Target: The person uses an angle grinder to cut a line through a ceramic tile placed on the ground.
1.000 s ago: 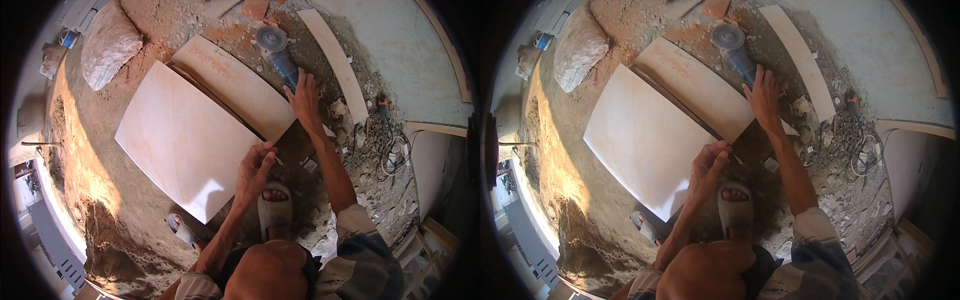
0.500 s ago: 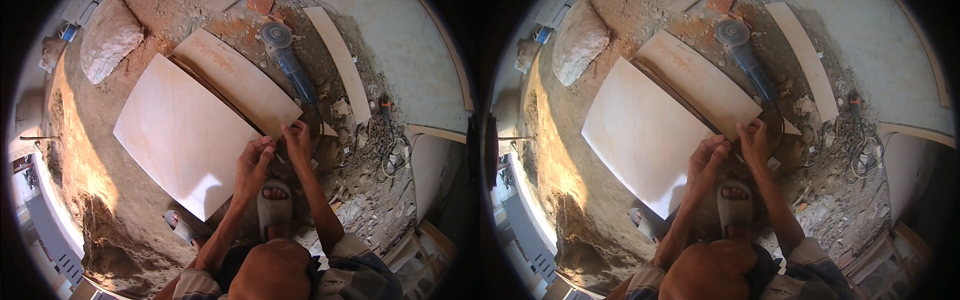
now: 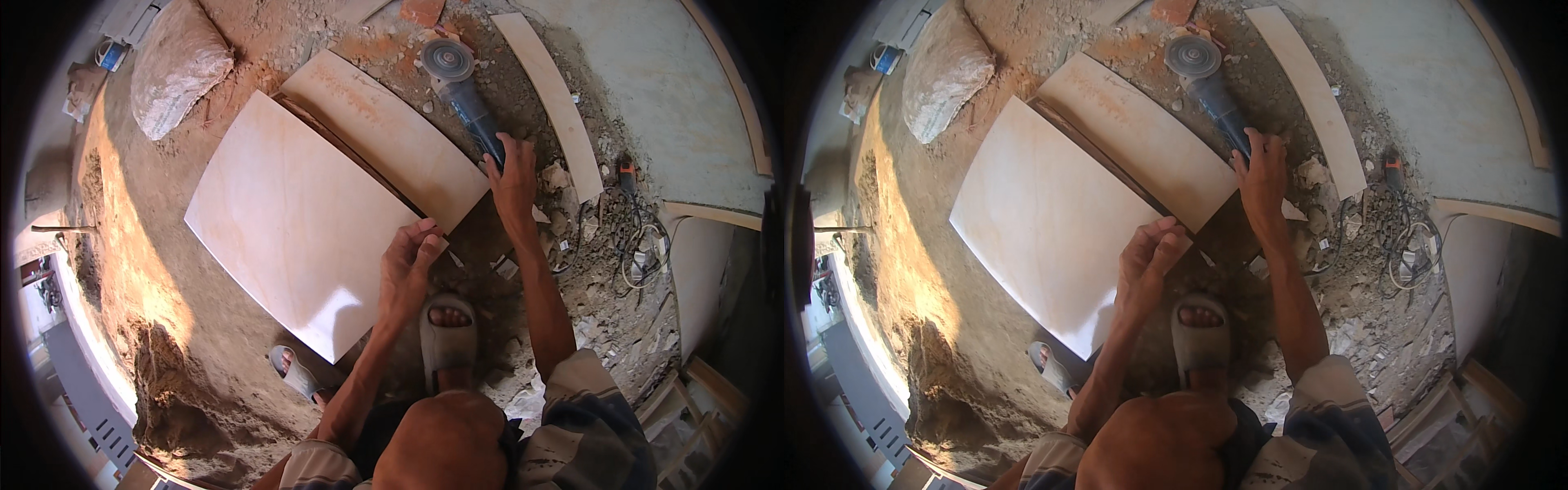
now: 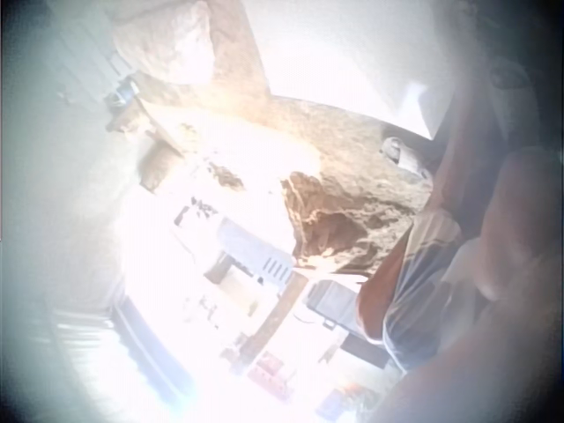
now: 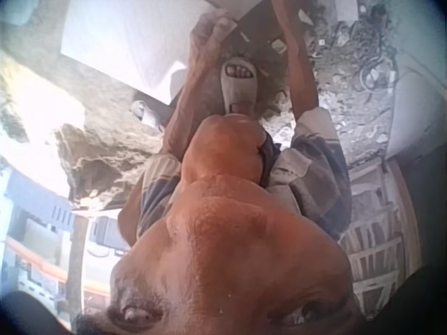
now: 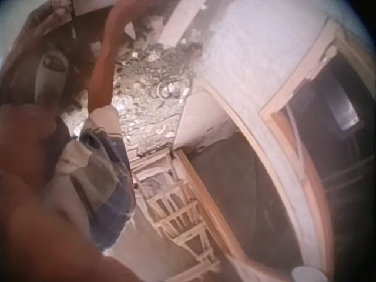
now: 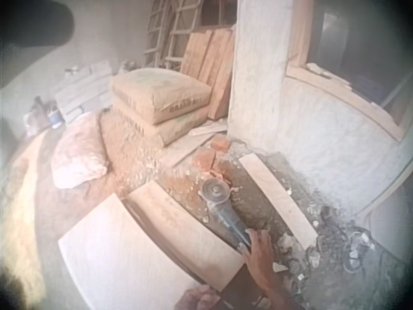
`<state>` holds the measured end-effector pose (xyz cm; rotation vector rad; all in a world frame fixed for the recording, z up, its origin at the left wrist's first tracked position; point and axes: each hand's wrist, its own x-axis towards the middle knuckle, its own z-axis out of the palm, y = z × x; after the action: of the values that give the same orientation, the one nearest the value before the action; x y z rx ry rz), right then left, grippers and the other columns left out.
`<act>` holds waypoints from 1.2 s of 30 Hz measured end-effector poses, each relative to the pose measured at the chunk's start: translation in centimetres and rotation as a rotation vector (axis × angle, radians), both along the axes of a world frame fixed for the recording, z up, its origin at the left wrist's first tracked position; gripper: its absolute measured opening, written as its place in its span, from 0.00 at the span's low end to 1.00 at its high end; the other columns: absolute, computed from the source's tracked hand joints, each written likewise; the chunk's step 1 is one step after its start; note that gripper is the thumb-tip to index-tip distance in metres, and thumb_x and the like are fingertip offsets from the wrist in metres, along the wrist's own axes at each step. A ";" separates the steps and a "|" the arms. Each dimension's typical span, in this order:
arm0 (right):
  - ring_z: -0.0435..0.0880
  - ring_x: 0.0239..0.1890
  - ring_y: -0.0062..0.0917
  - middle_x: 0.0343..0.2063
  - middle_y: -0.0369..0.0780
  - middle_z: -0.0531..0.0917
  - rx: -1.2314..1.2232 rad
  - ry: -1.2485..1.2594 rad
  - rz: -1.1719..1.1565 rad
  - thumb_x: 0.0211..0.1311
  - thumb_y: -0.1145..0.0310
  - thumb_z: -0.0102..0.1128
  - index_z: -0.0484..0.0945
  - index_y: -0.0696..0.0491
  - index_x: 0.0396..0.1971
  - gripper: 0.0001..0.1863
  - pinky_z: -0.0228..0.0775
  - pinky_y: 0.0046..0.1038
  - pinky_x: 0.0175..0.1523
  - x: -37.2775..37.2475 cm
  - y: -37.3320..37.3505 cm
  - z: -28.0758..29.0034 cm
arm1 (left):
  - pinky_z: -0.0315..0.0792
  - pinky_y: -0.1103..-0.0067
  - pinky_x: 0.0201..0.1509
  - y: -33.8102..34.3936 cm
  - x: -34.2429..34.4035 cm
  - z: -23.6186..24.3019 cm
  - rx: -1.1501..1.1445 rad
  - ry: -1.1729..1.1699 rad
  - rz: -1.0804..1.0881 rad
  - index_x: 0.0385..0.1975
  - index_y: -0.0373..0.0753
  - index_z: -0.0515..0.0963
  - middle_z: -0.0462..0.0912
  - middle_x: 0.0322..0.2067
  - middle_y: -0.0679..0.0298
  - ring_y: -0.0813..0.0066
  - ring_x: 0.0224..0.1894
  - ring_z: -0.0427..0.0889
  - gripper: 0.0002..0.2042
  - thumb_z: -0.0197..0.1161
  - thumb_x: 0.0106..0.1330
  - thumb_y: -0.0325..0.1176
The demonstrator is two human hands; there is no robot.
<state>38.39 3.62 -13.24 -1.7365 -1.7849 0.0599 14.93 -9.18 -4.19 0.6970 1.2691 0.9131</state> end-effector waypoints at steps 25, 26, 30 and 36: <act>0.83 0.58 0.48 0.55 0.48 0.78 -0.080 0.020 -0.036 0.73 0.68 0.77 0.77 0.49 0.71 0.30 0.79 0.50 0.58 -0.3 -0.1 0.3 | 0.78 0.72 0.71 -0.2 -0.1 -0.2 -0.008 0.000 0.005 0.70 0.28 0.77 0.90 0.60 0.51 0.68 0.63 0.87 0.20 0.64 0.87 0.36; 0.83 0.58 0.48 0.55 0.48 0.78 -0.087 0.020 -0.038 0.73 0.68 0.77 0.77 0.49 0.71 0.30 0.78 0.51 0.58 -0.3 0.0 0.3 | 0.78 0.72 0.71 -0.2 -0.1 -0.1 -0.016 -0.010 0.011 0.70 0.28 0.77 0.89 0.60 0.51 0.68 0.63 0.87 0.21 0.64 0.87 0.36; 0.82 0.58 0.48 0.56 0.48 0.78 -0.107 0.007 -0.044 0.73 0.67 0.77 0.76 0.51 0.72 0.31 0.77 0.52 0.59 -0.4 0.0 0.4 | 0.78 0.72 0.71 -0.1 -0.2 -0.2 -0.021 -0.007 0.011 0.70 0.28 0.77 0.89 0.60 0.51 0.69 0.63 0.87 0.21 0.64 0.87 0.37; 0.81 0.60 0.50 0.57 0.50 0.78 -0.057 -0.011 -0.087 0.75 0.62 0.76 0.74 0.54 0.73 0.32 0.75 0.53 0.62 -0.6 0.0 1.3 | 0.79 0.71 0.72 -0.1 -0.1 -0.6 -0.018 0.005 -0.003 0.70 0.30 0.77 0.88 0.61 0.50 0.67 0.65 0.86 0.22 0.65 0.87 0.40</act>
<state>37.74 3.67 -11.93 -1.8561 -1.7279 0.0652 14.84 -9.27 -4.83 0.6874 1.2788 0.8969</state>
